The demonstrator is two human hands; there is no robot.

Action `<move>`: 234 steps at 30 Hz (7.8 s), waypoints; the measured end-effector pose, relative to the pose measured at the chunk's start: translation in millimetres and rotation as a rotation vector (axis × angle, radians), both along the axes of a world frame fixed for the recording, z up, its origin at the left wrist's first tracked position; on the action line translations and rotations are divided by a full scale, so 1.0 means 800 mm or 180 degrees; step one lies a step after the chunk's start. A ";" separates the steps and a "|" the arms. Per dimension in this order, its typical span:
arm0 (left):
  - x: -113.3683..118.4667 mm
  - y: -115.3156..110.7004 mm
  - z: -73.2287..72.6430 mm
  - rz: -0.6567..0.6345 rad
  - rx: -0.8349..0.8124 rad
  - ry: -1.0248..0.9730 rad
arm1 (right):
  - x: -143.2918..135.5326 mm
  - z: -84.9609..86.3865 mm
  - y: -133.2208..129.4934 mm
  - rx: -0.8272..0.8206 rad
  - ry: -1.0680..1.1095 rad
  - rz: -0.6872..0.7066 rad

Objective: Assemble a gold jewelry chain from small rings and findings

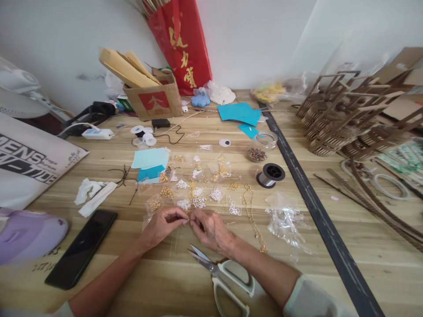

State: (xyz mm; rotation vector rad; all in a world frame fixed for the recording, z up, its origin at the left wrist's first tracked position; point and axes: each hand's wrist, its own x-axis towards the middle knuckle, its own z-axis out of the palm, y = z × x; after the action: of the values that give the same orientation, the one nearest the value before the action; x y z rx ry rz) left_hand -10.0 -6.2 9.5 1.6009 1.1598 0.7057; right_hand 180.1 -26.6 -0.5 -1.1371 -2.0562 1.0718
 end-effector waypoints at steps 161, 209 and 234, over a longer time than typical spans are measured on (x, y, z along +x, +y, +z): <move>-0.013 0.028 0.002 -0.0619 0.1906 0.1834 | 0.008 -0.008 0.006 -0.0880 0.1344 -0.0607; -0.033 0.037 0.018 -0.0061 0.0414 0.0555 | 0.008 -0.007 0.000 0.0304 0.0191 0.0320; -0.031 0.029 -0.001 -0.1299 0.2068 0.1880 | 0.009 -0.009 -0.001 0.0323 0.0115 0.0272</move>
State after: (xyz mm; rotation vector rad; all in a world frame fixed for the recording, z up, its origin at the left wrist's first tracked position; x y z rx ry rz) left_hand -35.1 16.6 9.1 2.6287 0.9873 0.3501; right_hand 187.0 -27.4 -7.4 -0.9809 -2.1219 1.0083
